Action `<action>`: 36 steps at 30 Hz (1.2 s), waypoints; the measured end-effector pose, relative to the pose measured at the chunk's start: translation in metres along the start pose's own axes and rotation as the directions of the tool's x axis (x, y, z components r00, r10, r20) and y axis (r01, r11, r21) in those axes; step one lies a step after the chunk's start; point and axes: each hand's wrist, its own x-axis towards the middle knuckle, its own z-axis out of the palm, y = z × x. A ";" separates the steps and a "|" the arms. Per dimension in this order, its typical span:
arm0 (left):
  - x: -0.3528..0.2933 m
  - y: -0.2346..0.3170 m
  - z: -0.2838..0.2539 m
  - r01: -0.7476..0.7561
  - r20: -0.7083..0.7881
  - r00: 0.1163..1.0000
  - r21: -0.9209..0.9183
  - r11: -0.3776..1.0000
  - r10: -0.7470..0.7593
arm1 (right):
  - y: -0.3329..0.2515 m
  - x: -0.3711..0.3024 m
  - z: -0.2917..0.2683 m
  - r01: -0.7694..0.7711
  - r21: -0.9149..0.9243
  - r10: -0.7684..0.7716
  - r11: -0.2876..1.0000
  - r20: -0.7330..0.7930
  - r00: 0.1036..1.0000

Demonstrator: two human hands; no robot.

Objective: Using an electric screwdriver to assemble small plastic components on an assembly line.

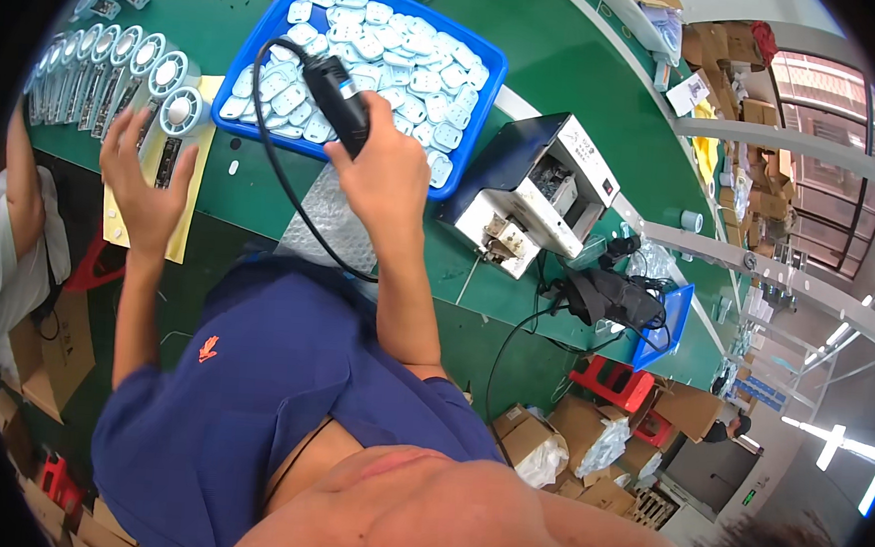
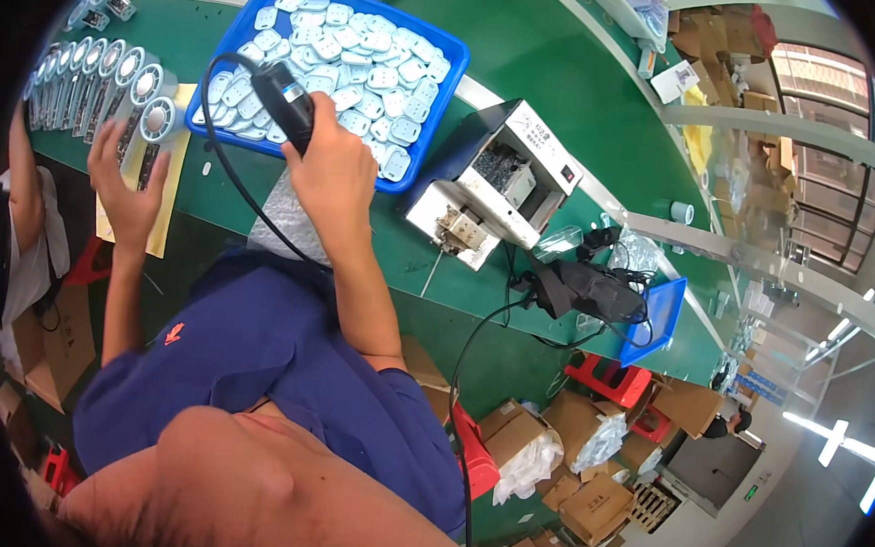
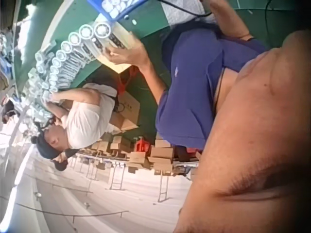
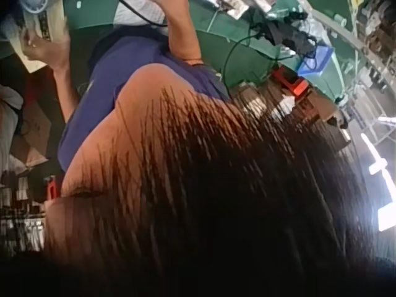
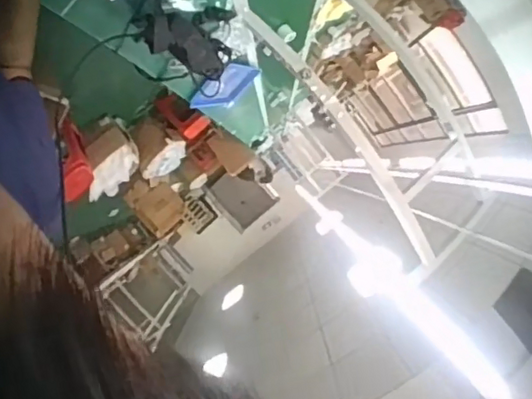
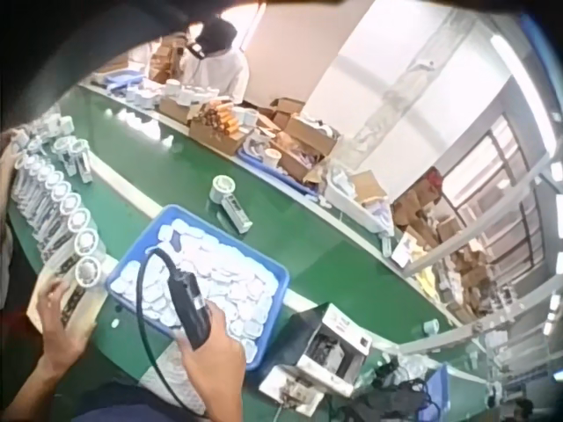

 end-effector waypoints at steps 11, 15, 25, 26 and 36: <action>-0.032 -0.010 -0.027 0.086 0.074 0.994 -0.147 0.985 -0.076 | 0.009 -0.025 -0.025 0.002 0.579 0.060 0.815 -0.087 0.994; -0.011 0.030 -0.031 -0.125 -0.119 0.989 -0.391 0.912 0.085 | 0.019 -0.051 -0.029 -0.071 0.805 0.099 0.589 0.016 0.995; -0.021 0.148 0.056 0.315 0.315 0.926 -0.948 0.033 0.210 | 0.019 -0.099 -0.051 -0.154 0.932 0.178 0.329 0.099 0.979; -0.018 0.153 0.062 0.296 0.280 0.918 -0.955 -0.015 0.279 | 0.020 -0.104 -0.053 -0.137 0.925 0.178 0.354 0.078 0.981; -0.013 0.166 0.066 0.234 0.320 0.712 -0.947 0.218 0.625 | 0.056 -0.122 -0.046 -0.165 0.787 0.315 0.594 -0.039 0.948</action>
